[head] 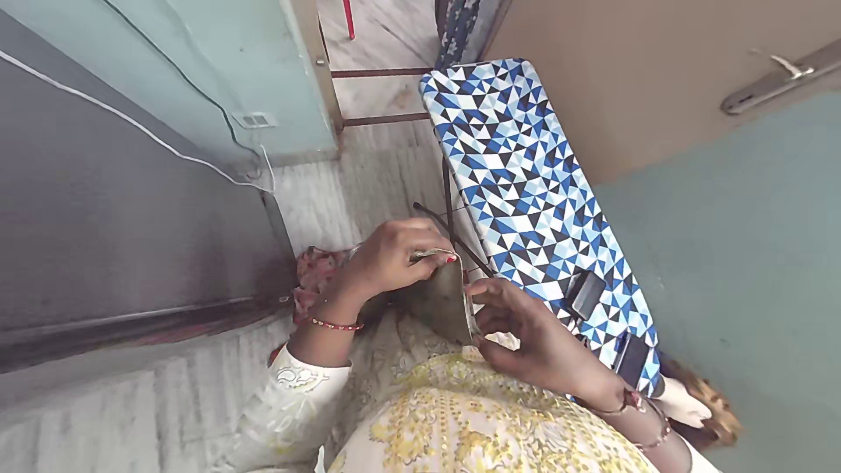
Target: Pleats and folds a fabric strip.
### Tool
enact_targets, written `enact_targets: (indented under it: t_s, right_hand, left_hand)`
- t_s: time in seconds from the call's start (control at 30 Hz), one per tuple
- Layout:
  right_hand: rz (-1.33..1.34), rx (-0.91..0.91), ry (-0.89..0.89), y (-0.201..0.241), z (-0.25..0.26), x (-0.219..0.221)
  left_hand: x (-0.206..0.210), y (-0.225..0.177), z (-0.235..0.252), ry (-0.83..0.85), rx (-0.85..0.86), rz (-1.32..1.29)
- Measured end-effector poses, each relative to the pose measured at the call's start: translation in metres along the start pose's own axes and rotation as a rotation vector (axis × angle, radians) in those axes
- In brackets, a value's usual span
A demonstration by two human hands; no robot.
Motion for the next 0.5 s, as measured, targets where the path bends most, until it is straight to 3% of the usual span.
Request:
enact_targets:
  t_s: [0.23, 0.5]
  right_hand:
    - [-0.096, 0.031, 0.01, 0.002, -0.003, -0.001]
    - [-0.075, 0.156, -0.098, 0.001, -0.007, -0.013]
  left_hand:
    - [0.0, -0.005, 0.001, -0.017, -0.011, 0.026]
    - [-0.002, -0.034, -0.016, -0.144, -0.164, 0.06]
Point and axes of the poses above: each hand's wrist, its own z-axis towards the middle knuckle, its own x-axis out of the palm, y = z × x, the point moved 5 cm from there along z, towards the middle knuckle, and after that the axes turned 13 degrees about y, right-handed, at the moved point
